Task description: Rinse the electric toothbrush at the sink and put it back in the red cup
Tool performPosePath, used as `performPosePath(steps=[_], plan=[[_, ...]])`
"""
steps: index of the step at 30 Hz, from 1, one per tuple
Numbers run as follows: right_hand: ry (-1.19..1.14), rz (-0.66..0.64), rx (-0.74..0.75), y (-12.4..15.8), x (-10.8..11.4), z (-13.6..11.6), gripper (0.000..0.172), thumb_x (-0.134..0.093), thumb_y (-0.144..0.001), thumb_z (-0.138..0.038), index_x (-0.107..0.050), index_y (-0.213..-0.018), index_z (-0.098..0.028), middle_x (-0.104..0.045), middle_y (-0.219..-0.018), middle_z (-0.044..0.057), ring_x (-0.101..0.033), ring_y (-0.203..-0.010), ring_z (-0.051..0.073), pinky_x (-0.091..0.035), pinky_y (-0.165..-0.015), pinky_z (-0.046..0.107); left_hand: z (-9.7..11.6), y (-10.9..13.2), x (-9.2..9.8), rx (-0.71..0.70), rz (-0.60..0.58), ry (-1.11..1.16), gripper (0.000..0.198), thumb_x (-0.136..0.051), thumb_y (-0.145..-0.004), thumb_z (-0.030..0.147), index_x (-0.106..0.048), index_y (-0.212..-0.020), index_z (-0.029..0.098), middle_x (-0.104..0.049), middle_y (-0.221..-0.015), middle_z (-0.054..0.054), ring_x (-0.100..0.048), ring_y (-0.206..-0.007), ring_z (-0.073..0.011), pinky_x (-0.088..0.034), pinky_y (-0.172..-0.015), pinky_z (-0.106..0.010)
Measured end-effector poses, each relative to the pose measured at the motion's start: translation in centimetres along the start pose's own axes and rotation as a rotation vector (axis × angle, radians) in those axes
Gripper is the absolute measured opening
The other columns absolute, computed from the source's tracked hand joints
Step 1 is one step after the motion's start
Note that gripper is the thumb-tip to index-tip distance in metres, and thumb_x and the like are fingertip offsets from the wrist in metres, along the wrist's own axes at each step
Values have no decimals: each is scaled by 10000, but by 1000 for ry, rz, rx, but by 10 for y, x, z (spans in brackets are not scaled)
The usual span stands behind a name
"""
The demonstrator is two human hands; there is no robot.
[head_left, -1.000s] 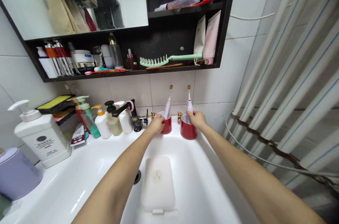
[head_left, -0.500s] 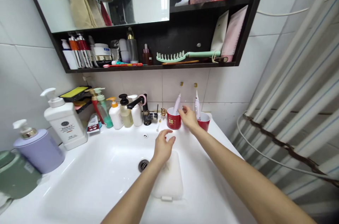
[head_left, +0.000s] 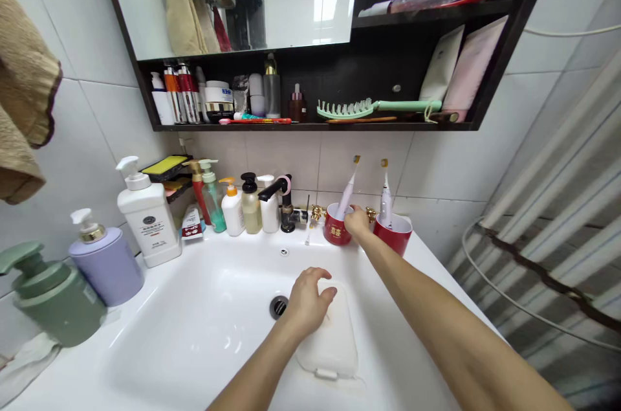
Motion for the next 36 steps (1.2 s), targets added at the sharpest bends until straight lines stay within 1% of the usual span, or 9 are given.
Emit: performPosePath(steps=[8, 11, 15, 17, 23, 26, 30, 33, 36], plan=[[-34, -153, 22, 79, 9, 8, 253, -379, -745, -156, -445, -989, -137, -517, -952, 62, -495, -833, 135, -396, -731, 300, 11, -28, 26, -35, 262, 162, 287, -450, -628, 181, -489, -912, 158, -524, -947, -75, -455, -896, -154, -336, -768, -272], [-57, -222, 53, 116, 7, 13, 363, -327, -664, -15, -461, -989, -108, -553, -927, 79, -498, -859, 135, -375, -764, 234, 16, -48, 11, -17, 209, 243, 395, -494, -595, 167, -453, -987, 144, -497, -1014, -96, -444, -920, -164, -323, -778, -266], [-75, -271, 55, 147, 0, 18, 425, -292, -603, -3, -477, -977, -83, -570, -909, 93, -512, -845, 153, -375, -760, 242, 10, -56, -17, 33, 29, 315, 212, -470, -600, 142, -549, -796, 135, -585, -743, -54, -510, -700, -141, -369, -661, -243], [-84, -276, 43, 154, -3, 21, 435, -282, -599, -18, -471, -985, -78, -568, -909, 100, -517, -836, 161, -381, -751, 256, 7, -51, -18, 28, 36, 324, 142, -459, -601, 138, -558, -702, 134, -572, -644, -34, -501, -621, -127, -372, -610, -231], [-127, -264, 3, 158, -3, 23, 434, -281, -611, -72, -458, -1007, -68, -539, -958, 125, -493, -887, 195, -359, -786, 315, 6, -27, 45, -40, 457, 615, 132, -489, -591, 186, -511, -713, 141, -520, -639, -3, -466, -602, -93, -361, -577, -196], [-172, -254, 8, 158, 7, 12, 405, -302, -662, -167, -432, -1030, -56, -486, -1042, 143, -439, -964, 207, -322, -833, 333, 10, -12, 73, -44, 588, 751, 164, -510, -585, 226, -499, -724, 138, -511, -653, 1, -461, -610, -82, -358, -581, -187], [-260, -286, 96, 172, 32, -15, 410, -295, -715, -311, -371, -1075, -129, -442, -1092, 91, -422, -977, 162, -346, -816, 272, 10, 2, 66, 51, 510, 910, 187, -540, -563, 266, -489, -681, 130, -479, -592, 24, -433, -534, -58, -361, -526, -178], [-337, -484, 174, 196, 34, -29, 424, -421, -666, -305, -359, -1070, -190, -510, -933, 49, -505, -780, 146, -411, -677, 256, 8, 8, 40, 140, 371, 1039, 186, -561, -547, 275, -477, -626, 130, -448, -526, 44, -408, -469, -42, -356, -477, -168], [-407, -660, 88, 219, 25, -23, 347, -405, -682, -297, -391, -1015, -199, -496, -694, -5, -481, -521, 94, -406, -492, 224, 0, 8, 24, 213, 288, 1167, 166, -554, -566, 258, -484, -634, 124, -475, -520, 31, -447, -473, -49, -366, -481, -166]])
Point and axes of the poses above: each hand's wrist, its own y-axis away from the middle knuckle, its own x-axis out of the back of the hand, z = x × y, the point moved 7 cm from there along -y, towards the middle knuckle
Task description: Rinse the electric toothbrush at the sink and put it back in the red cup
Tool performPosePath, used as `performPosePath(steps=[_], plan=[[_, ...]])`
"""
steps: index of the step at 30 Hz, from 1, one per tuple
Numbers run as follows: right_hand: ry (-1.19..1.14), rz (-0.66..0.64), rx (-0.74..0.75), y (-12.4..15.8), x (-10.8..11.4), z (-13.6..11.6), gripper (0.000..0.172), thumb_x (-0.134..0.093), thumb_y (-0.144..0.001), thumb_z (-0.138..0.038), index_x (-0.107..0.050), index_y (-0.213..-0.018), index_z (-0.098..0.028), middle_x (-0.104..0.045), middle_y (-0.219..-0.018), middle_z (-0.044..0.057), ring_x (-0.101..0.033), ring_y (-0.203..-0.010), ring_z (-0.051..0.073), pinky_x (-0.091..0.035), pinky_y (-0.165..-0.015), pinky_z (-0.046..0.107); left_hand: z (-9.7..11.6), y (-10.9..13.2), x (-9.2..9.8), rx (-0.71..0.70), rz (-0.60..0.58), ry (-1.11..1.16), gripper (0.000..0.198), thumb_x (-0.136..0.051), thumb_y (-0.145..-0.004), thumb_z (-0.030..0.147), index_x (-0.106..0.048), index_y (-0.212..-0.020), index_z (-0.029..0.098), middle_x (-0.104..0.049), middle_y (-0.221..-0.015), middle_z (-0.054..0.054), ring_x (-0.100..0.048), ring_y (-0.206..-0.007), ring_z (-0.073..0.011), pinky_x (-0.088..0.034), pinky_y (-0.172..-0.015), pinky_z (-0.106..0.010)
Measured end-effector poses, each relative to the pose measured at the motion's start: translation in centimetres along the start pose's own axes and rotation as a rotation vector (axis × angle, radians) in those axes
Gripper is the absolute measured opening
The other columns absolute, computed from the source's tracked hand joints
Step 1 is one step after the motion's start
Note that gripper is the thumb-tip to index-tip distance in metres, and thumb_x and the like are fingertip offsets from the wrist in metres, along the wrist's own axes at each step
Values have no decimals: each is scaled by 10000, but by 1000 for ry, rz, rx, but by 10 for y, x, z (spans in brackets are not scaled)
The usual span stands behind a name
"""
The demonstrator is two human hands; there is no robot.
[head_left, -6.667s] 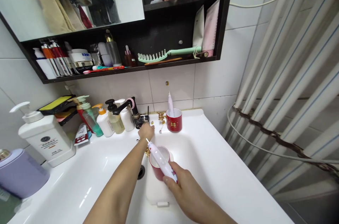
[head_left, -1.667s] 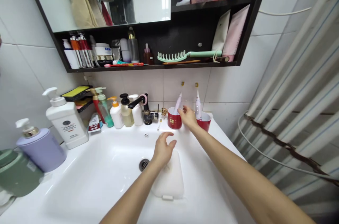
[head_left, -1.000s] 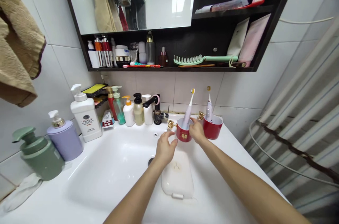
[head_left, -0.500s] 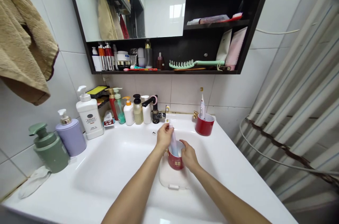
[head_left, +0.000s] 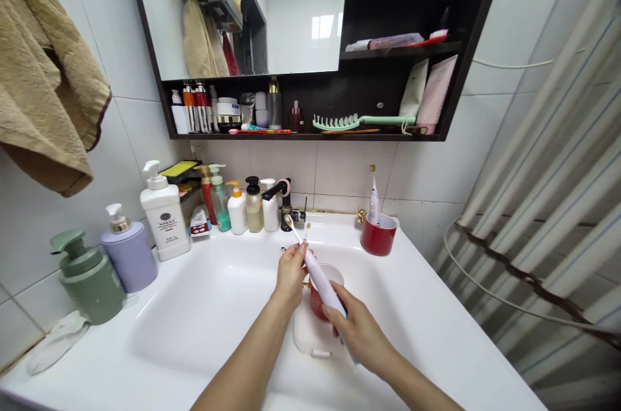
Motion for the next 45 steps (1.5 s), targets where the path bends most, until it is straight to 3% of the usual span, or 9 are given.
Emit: performPosePath(steps=[3, 7, 12, 17, 27, 30, 34, 39, 45], plan=[[-181, -128, -157, 8, -17, 14, 324, -378, -694, -343, -397, -969, -174, -440, -633, -24, -404, -393, 50, -337, -370, 186, -6, -6, 11, 83, 38, 51, 90, -512, -615, 196, -482, -641, 116, -503, -513, 11, -491, -481, -62, -387, -515, -176], [-299, -247, -283, 11, -26, 19, 310, -322, -708, -393, -412, -892, -160, -427, -630, -23, -363, -364, 32, -297, -345, 173, -12, -11, 27, 139, 134, 33, 49, -472, -652, 152, -469, -617, 118, -517, -497, 1, -516, -465, -76, -403, -510, -190], [-15, -123, -103, 4, -9, 9, 282, -367, -700, -312, -410, -958, -205, -410, -588, -39, -379, -414, 49, -329, -411, 182, -15, -12, 29, 102, 191, 37, 64, -453, -674, 154, -466, -619, 127, -537, -520, -4, -538, -492, -86, -422, -538, -206], [-125, -230, -227, 9, -19, 17, 332, -285, -728, -301, -359, -1035, -198, -401, -615, -26, -376, -394, 48, -300, -340, 163, -14, -15, 33, 106, 241, 27, 90, -442, -685, 153, -465, -602, 129, -519, -514, 7, -525, -472, -67, -415, -519, -189], [-25, -151, -160, 6, -11, 16, 338, -323, -719, -286, -383, -1041, -203, -411, -583, -31, -387, -384, 45, -306, -340, 153, -7, -27, 43, 53, 288, 26, 86, -406, -704, 139, -451, -632, 128, -521, -542, -3, -527, -491, -58, -417, -522, -174], [-35, -139, -173, 8, -7, 16, 329, -317, -721, -297, -402, -1020, -190, -412, -574, -30, -376, -372, 47, -307, -341, 163, -1, -44, 34, 42, 240, -278, 77, -387, -712, 163, -433, -656, 140, -544, -580, -16, -532, -510, -62, -415, -532, -186], [-77, -99, -132, 8, -1, 7, 336, -321, -721, -327, -387, -1018, -186, -371, -567, -37, -384, -410, 62, -323, -362, 171, -12, -76, 4, 50, 119, -828, 109, -447, -660, 197, -436, -562, 151, -563, -568, -43, -546, -544, -124, -397, -507, -232], [-75, -43, -85, 5, 5, 2, 367, -325, -718, -356, -356, -1037, -177, -387, -571, -32, -372, -399, 61, -314, -362, 175, -32, -120, -21, -21, 172, -1117, 233, -591, -470, 96, -391, -364, 154, -566, -603, -99, -513, -807, -247, -359, -646, -299], [-10, -16, 30, 1, 8, 0, 325, -366, -689, -343, -420, -956, -165, -416, -531, -24, -373, -426, 76, -315, -403, 184, -44, -143, -27, -90, 178, -1316, 191, -579, -472, 89, -418, -388, 151, -575, -696, -132, -475, -875, -268, -317, -719, -346]])
Point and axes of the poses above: each hand's wrist, its own y-axis away from the middle knuckle, its own x-axis out of the back of the hand, z = x × y, the point moved 7 cm from there along -y, towards the middle knuckle
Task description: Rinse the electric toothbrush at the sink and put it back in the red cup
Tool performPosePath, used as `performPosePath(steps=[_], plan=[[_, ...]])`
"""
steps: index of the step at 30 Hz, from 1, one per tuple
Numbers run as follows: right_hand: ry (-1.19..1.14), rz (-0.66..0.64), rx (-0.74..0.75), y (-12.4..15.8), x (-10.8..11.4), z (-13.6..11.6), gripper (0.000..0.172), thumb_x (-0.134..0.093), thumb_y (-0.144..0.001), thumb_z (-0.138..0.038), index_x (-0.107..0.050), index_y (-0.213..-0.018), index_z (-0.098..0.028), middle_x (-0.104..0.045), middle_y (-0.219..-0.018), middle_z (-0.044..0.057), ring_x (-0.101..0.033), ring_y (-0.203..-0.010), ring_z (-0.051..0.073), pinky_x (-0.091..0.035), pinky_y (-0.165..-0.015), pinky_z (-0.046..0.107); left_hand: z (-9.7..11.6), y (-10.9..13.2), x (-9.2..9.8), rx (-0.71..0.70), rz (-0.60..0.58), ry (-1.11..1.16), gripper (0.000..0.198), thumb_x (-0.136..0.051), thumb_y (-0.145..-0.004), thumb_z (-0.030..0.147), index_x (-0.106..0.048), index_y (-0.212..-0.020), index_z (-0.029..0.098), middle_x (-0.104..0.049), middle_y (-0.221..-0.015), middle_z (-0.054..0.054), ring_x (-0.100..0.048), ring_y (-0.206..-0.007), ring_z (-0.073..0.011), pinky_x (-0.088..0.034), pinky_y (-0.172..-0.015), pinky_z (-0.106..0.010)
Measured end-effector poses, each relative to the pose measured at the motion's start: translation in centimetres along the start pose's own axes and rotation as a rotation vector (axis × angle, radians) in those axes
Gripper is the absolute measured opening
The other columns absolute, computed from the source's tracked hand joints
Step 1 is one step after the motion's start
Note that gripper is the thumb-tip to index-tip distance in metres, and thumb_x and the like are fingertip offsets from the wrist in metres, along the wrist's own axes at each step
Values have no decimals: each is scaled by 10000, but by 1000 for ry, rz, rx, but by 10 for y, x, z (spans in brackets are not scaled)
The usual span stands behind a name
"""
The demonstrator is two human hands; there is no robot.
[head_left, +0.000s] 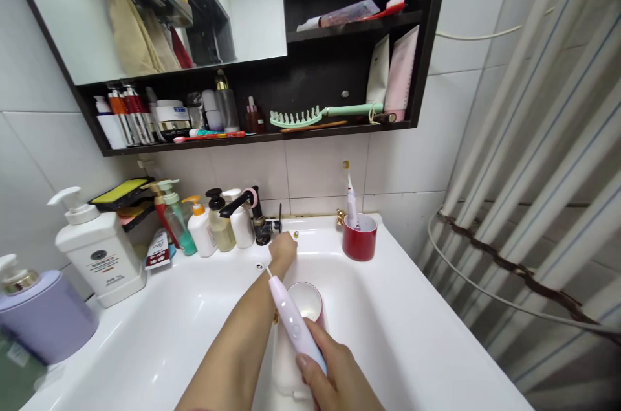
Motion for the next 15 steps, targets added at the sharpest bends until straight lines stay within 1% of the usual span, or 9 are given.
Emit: performPosePath(steps=[2, 5, 6, 8, 12, 15], plan=[[0, 9, 3, 0, 1, 0, 301, -374, -685, -335, -435, -925, -165, -415, -530, -22, -379, -453, 83, -319, -423, 189, -3, 2, 3, -32, 1, -26, 137, -579, -492, 134, -458, -432, 154, -573, -725, -124, -469, -886, -260, -311, -734, -334], [-40, 16, -17, 1, 2, 1, 311, -371, -687, -322, -424, -948, -162, -405, -543, -24, -379, -451, 80, -324, -430, 193, -12, 10, 14, -67, 16, -23, 58, -547, -546, 203, -504, -541, 165, -550, -852, -119, -429, -950, -242, -295, -763, -314], [-52, 11, -19, 2, 1, 1, 323, -367, -690, -319, -415, -968, -161, -405, -550, -23, -377, -446, 77, -324, -429, 193, -16, 12, 18, -62, 21, -5, 52, -539, -554, 205, -506, -561, 165, -538, -887, -120, -409, -974, -240, -289, -771, -310], [-62, -8, -26, 3, -1, 0, 343, -362, -695, -315, -402, -998, -160, -410, -565, -21, -374, -437, 72, -328, -427, 194, -24, 15, 24, -30, 21, 42, 41, -532, -549, 167, -494, -539, 156, -529, -900, -128, -389, -996, -244, -286, -775, -306], [-77, -22, -98, 4, -2, 2, 341, -372, -691, -303, -410, -1002, -167, -423, -594, -13, -379, -433, 71, -335, -404, 190, -32, 18, 32, 57, -4, 157, 182, -503, -531, 59, -409, -404, 148, -557, -751, -130, -423, -963, -245, -311, -746, -293], [-124, -13, -179, 4, -3, 9, 343, -361, -695, -307, -396, -1011, -177, -404, -599, -17, -384, -422, 63, -318, -358, 170, -36, 31, 41, 142, -66, 310, 201, -498, -555, 75, -397, -400, 153, -549, -579, -91, -510, -828, -224, -367, -659, -281]])
Point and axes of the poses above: each hand's wrist, its own y-axis away from the middle knuckle, its own x-axis out of the back of the hand, z = x × y, the point moved 7 cm from there along -y, towards the middle knuckle
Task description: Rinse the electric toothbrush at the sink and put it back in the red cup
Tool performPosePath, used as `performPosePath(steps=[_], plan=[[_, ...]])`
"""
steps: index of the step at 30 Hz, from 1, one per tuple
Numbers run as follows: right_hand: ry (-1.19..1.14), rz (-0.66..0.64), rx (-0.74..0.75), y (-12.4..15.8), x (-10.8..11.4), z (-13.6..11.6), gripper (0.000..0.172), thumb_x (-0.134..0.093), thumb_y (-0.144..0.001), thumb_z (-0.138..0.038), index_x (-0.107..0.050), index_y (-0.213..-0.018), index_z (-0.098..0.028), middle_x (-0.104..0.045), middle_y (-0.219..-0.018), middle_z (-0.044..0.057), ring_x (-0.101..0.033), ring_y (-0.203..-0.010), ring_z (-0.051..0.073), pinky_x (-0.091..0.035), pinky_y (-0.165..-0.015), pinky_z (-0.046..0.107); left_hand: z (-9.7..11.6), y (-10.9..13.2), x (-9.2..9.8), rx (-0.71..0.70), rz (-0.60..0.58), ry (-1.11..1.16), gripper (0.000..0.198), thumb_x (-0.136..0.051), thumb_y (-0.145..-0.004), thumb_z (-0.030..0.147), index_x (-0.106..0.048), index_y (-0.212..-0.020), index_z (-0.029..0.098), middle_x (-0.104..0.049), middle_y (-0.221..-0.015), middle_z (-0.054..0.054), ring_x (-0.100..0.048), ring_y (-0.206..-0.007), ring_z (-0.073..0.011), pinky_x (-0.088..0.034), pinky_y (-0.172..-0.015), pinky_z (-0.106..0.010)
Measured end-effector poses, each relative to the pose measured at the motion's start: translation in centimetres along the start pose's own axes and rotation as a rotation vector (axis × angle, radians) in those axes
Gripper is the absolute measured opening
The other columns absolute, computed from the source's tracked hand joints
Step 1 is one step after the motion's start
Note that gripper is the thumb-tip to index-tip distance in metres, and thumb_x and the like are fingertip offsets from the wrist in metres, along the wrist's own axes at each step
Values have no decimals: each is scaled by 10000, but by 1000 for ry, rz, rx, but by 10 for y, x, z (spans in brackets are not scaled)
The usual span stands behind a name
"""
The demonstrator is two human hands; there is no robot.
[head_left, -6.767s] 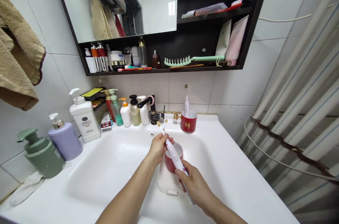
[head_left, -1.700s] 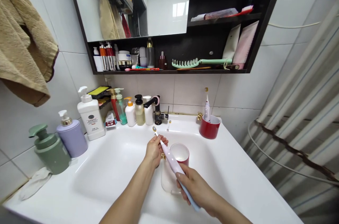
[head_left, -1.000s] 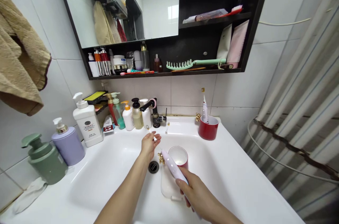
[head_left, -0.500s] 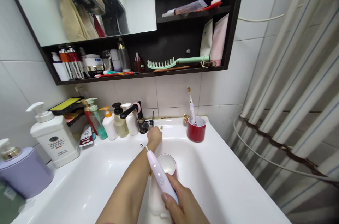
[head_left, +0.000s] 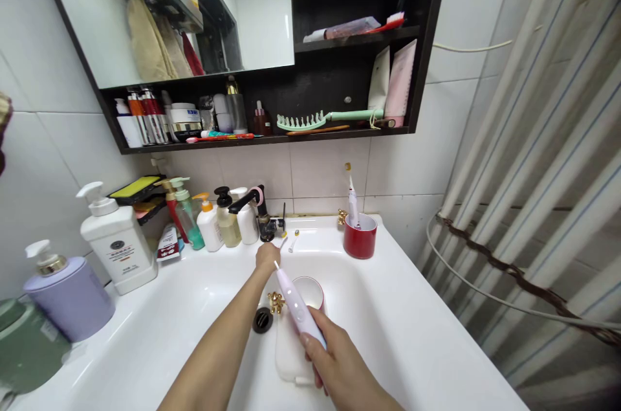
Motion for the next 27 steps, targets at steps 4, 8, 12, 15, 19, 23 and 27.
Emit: performPosePath(steps=[4, 8, 12, 15, 19, 23, 27], plan=[[-44, -40, -57, -1, -6, 10, 330, -328, -707, -286, -374, -1014, -176, -400, -583, -33, -379, -374, 41, -304, -333, 154, -1, 36, 15, 82, -123, 249, 116, -456, -643, 160, -464, -530, 136, -544, -534, -42, -553, -589, -137, -418, -551, -240], [-56, -74, -71, -2, -13, 17, 312, -321, -709, -287, -365, -1002, -188, -416, -595, -37, -386, -357, 36, -291, -316, 152, -1, 75, 12, 248, -290, 720, 89, -460, -662, 163, -487, -596, 108, -569, -603, -54, -554, -556, -107, -432, -526, -205], [-72, -60, -60, -3, -14, 17, 299, -324, -713, -315, -366, -979, -185, -406, -586, -42, -380, -350, 36, -290, -309, 155, 1, 91, 5, 360, -331, 965, 90, -470, -662, 162, -480, -599, 98, -559, -548, -38, -554, -513, -114, -434, -502, -210], [-99, -62, -59, -3, -16, 16, 283, -334, -712, -334, -381, -940, -173, -406, -588, -41, -374, -345, 31, -290, -308, 154, 1, 91, 5, 351, -301, 976, 96, -468, -667, 164, -469, -593, 103, -550, -520, -29, -551, -495, -110, -436, -523, -216], [-174, -66, -81, -2, -18, 16, 303, -332, -713, -362, -381, -936, -162, -393, -576, -45, -359, -337, 29, -288, -303, 158, 3, 91, 6, 270, -281, 943, 68, -474, -663, 150, -454, -606, 118, -549, -515, -22, -550, -493, -109, -431, -525, -214], [-220, -50, -122, 1, -17, 17, 317, -338, -710, -366, -376, -956, -169, -393, -566, -45, -366, -348, 35, -290, -312, 162, 4, 93, 4, 216, -271, 932, 78, -475, -659, 135, -430, -596, 129, -541, -510, -11, -545, -494, -98, -422, -509, -197], [-217, -35, -132, 1, -16, 16, 326, -350, -702, -359, -383, -967, -173, -395, -564, -44, -366, -351, 39, -289, -318, 168, 7, 94, 2, 201, -291, 942, 76, -466, -661, 125, -425, -597, 130, -538, -508, -10, -545, -498, -96, -421, -511, -194]])
Point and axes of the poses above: each hand's wrist, its own y-axis away from the middle knuckle, its own x-axis out of the back of the hand, z = x × y, the point moved 7 cm from there along -y, towards the middle knuckle
